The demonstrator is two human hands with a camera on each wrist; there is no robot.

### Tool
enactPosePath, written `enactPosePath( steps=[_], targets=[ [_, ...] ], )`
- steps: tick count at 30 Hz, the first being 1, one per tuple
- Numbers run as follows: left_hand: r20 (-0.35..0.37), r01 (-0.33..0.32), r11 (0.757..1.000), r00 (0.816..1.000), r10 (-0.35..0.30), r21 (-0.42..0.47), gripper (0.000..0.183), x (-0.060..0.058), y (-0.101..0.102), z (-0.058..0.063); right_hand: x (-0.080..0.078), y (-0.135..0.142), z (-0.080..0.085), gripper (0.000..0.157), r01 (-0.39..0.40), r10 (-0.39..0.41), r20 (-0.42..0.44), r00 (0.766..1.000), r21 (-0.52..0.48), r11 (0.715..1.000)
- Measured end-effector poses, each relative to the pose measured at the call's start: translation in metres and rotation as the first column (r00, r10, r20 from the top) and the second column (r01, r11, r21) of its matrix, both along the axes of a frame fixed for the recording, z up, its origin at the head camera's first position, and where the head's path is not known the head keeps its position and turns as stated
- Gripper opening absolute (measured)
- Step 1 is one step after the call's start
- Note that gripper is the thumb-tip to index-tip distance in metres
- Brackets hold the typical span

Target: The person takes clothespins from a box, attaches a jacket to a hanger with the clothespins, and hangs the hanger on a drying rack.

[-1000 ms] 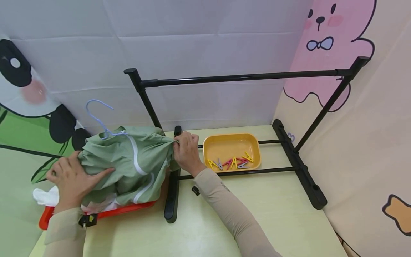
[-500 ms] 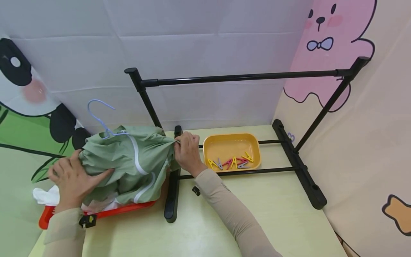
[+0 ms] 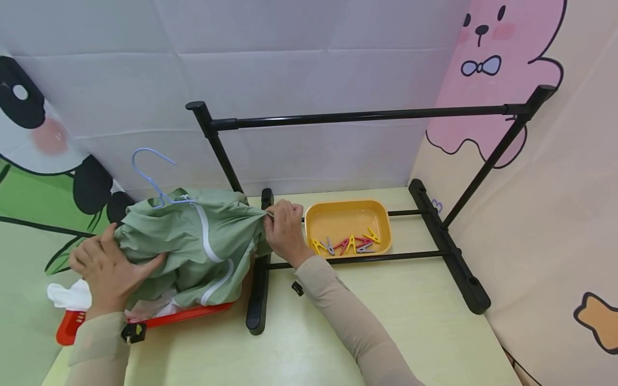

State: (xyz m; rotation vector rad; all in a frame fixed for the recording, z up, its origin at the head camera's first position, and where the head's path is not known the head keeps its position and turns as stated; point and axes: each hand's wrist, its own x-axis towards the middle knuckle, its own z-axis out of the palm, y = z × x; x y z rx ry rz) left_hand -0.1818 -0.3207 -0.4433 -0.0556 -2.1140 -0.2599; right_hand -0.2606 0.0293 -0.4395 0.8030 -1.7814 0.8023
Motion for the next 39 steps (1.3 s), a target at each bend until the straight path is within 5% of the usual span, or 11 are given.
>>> enactPosePath(
  steps=[15,26,39],
  targets=[
    [-0.039,0.013,1.0,0.999,-0.013,0.003,0.103,0.0,0.005,0.0,0.001,0.01,-0.008,0.031,-0.014,0.014,0.023,1.0,0.007,1.0],
    [-0.159,0.019,1.0,0.987,-0.02,-0.01,0.098,-0.002,0.012,-0.004,0.001,0.022,-0.016,0.031,-0.032,0.029,0.034,0.999,0.082,0.996],
    [-0.181,0.026,1.0,0.983,-0.025,-0.002,0.097,0.0,0.017,-0.006,0.002,0.035,-0.024,0.034,-0.062,0.05,0.091,0.995,0.138,0.989]
  ],
)
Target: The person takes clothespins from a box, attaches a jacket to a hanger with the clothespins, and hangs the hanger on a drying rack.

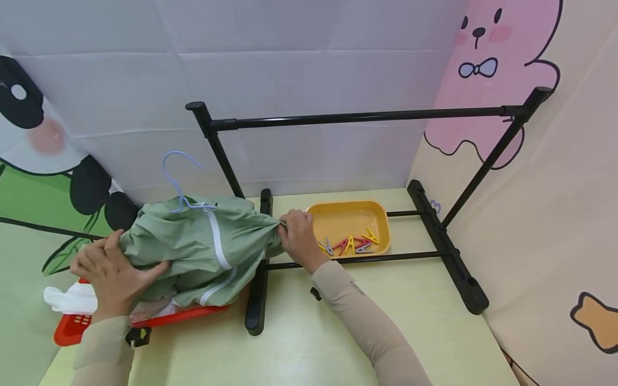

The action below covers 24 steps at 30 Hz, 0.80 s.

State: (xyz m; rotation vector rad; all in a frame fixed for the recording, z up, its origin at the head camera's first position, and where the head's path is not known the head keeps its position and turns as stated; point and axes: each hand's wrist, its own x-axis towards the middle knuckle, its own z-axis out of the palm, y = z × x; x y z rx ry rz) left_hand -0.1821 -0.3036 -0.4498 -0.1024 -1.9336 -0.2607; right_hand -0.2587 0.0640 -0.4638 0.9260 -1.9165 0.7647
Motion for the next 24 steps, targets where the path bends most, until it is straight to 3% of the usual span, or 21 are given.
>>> enactPosePath(
  steps=[24],
  targets=[
    [0.044,0.005,1.0,0.999,-0.006,0.007,0.096,0.007,0.005,-0.002,0.001,0.015,-0.004,0.041,0.026,-0.026,0.002,1.0,0.05,0.998]
  ],
)
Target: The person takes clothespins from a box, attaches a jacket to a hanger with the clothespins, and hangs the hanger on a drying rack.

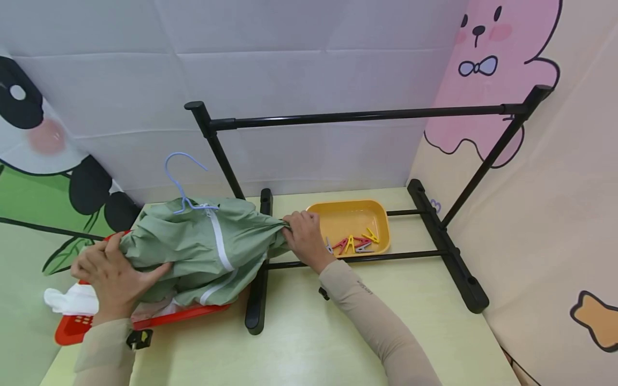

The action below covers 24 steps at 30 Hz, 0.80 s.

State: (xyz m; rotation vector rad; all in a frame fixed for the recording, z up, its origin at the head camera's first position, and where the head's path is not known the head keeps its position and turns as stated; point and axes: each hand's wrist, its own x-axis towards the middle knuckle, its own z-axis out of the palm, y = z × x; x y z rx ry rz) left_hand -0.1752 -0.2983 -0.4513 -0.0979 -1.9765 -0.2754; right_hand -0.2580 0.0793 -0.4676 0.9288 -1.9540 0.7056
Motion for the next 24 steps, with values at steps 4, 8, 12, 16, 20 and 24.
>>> enactPosePath(
  steps=[4,8,12,16,20,24],
  targets=[
    [0.008,0.007,1.0,1.0,-0.007,0.006,0.093,0.001,0.001,-0.001,0.0,0.003,0.0,0.04,-0.003,0.003,0.001,1.0,0.003,1.0],
    [-0.008,0.009,1.0,1.0,-0.009,0.011,0.092,0.002,0.002,-0.001,0.0,0.007,-0.001,0.04,-0.019,0.019,0.01,1.0,0.006,1.0],
    [-0.019,0.011,1.0,1.0,-0.011,0.008,0.091,0.002,0.003,-0.001,0.0,0.01,-0.002,0.04,-0.026,0.026,0.005,1.0,0.018,0.999],
    [-0.028,0.013,1.0,1.0,-0.013,-0.002,0.09,0.002,0.002,-0.002,-0.001,0.014,-0.004,0.039,-0.036,0.037,-0.017,0.999,0.036,0.999],
    [-0.039,0.008,1.0,0.999,-0.009,-0.01,0.09,0.002,0.0,-0.004,-0.001,0.018,-0.005,0.039,-0.055,0.057,-0.031,0.998,0.055,0.997],
    [-0.035,0.007,1.0,0.999,-0.008,-0.012,0.091,0.002,-0.001,-0.005,-0.001,0.022,-0.006,0.041,-0.067,0.069,-0.028,0.997,0.07,0.995]
  ],
)
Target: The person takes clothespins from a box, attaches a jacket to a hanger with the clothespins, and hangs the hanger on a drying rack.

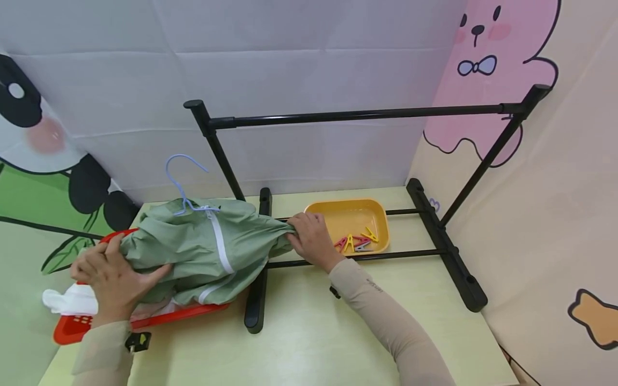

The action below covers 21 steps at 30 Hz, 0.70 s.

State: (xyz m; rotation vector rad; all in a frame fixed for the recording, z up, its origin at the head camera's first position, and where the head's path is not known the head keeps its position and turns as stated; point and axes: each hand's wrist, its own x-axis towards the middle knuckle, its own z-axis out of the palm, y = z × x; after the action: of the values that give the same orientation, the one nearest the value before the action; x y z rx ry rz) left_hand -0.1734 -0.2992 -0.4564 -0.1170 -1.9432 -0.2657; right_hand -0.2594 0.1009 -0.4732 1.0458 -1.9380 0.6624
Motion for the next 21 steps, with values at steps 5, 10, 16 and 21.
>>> enactPosePath(
  steps=[5,10,16,21],
  targets=[
    [0.019,0.003,1.0,1.0,-0.003,0.008,0.092,0.001,0.001,0.001,0.0,0.006,0.002,0.046,0.004,-0.005,0.019,1.0,0.021,1.0],
    [0.031,0.01,1.0,0.999,-0.011,0.025,0.092,0.003,0.002,0.002,0.0,0.014,0.002,0.055,0.032,-0.033,0.027,0.999,0.037,0.999],
    [0.025,0.009,1.0,1.0,-0.009,0.024,0.093,0.003,0.002,0.004,0.0,0.024,-0.001,0.057,0.033,-0.037,0.071,0.997,0.056,0.998],
    [0.022,0.013,1.0,1.0,-0.013,0.026,0.093,0.003,0.0,0.002,0.002,0.035,-0.003,0.058,0.03,-0.037,0.123,0.992,0.06,0.998]
  ],
)
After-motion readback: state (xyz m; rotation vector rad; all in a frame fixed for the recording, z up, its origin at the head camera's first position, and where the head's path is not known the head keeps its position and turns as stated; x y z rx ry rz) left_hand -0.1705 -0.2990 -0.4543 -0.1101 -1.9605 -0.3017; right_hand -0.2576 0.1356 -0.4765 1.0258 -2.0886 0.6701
